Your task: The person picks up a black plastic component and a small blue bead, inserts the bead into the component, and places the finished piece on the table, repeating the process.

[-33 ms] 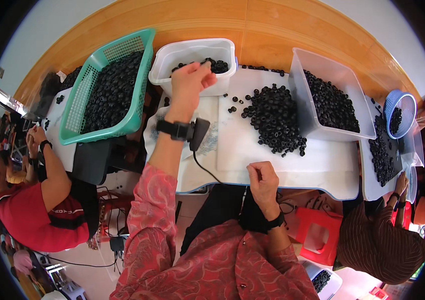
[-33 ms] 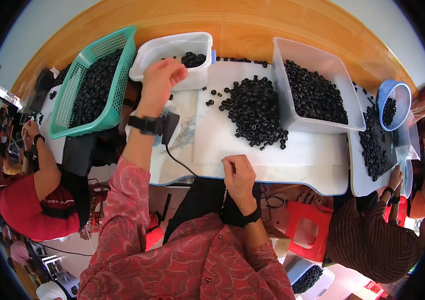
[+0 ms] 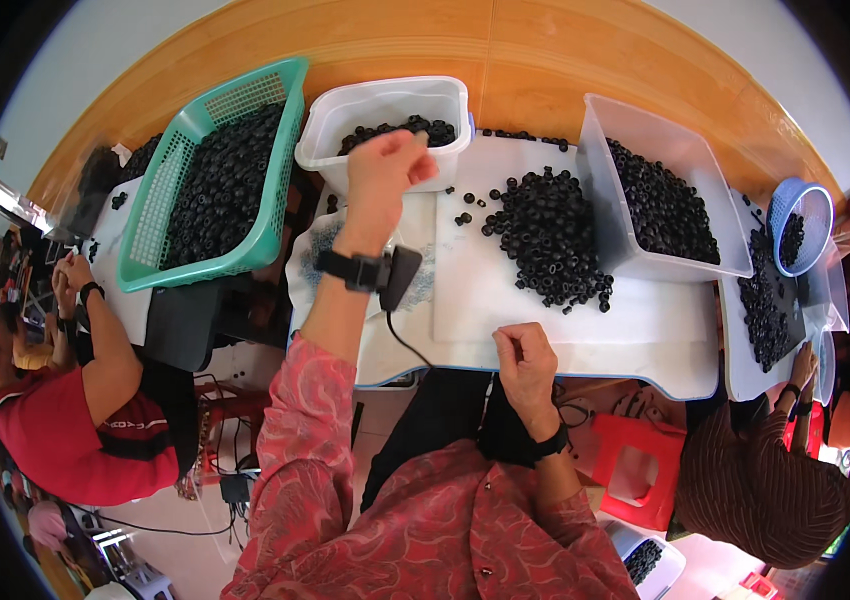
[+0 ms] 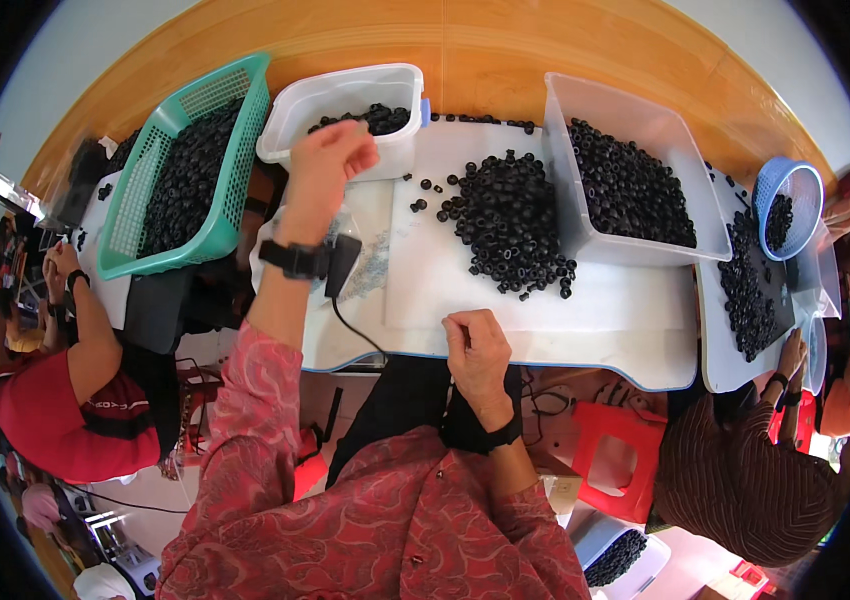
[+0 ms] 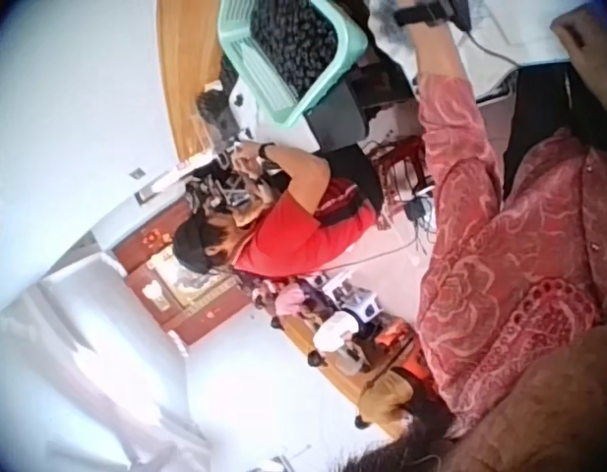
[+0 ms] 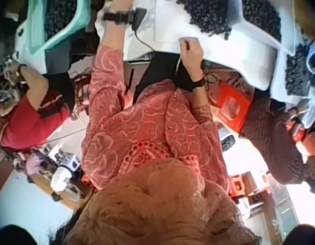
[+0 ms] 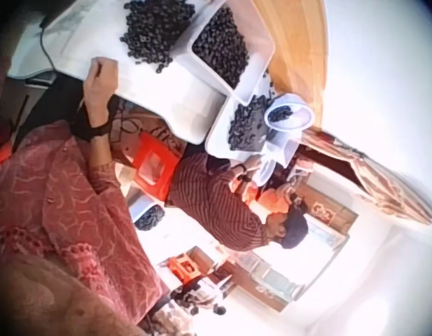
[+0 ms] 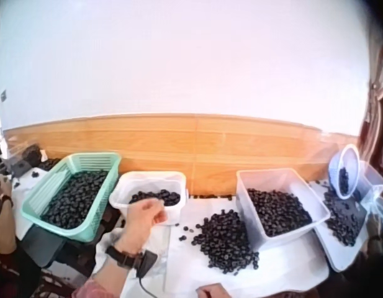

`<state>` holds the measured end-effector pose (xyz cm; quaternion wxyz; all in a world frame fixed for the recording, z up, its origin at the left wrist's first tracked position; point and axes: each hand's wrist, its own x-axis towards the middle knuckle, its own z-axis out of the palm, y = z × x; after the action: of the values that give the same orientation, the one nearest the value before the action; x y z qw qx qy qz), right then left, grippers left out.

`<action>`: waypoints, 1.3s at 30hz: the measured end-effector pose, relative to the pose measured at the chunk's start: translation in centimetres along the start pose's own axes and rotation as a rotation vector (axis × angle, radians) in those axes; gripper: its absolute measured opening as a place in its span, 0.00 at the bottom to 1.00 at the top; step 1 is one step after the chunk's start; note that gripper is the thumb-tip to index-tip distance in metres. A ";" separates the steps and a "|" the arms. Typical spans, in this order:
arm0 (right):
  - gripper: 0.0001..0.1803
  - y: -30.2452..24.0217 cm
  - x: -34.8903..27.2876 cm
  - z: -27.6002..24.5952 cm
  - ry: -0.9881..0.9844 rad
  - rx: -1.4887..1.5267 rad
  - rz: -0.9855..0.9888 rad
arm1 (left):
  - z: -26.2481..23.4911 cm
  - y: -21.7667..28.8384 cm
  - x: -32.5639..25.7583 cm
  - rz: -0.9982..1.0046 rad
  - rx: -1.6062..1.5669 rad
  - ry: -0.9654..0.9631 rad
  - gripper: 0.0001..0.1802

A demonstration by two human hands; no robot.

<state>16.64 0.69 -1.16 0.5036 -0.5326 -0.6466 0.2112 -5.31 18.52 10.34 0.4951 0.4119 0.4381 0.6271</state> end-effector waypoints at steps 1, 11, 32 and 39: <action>0.06 -0.1 0.1 0.0 0.005 -0.008 -0.013 | 0.4 -0.7 -1.0 -0.017 0.020 -0.030 0.14; 0.06 -0.3 0.3 0.0 0.008 -0.027 -0.043 | 2.3 -8.4 -3.2 0.170 1.229 -0.138 0.15; 0.06 -0.2 0.1 -0.1 -0.008 -0.026 -0.051 | 0.5 -6.5 -8.0 0.084 0.890 -0.259 0.12; 0.06 -0.4 0.1 -0.1 -0.022 -0.015 -0.021 | -1.8 -5.0 -12.5 -0.209 -0.017 -0.202 0.16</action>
<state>16.48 0.63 -0.73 0.4947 -0.5272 -0.6593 0.2066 -3.61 6.63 4.02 0.6028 0.4209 0.4212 0.5312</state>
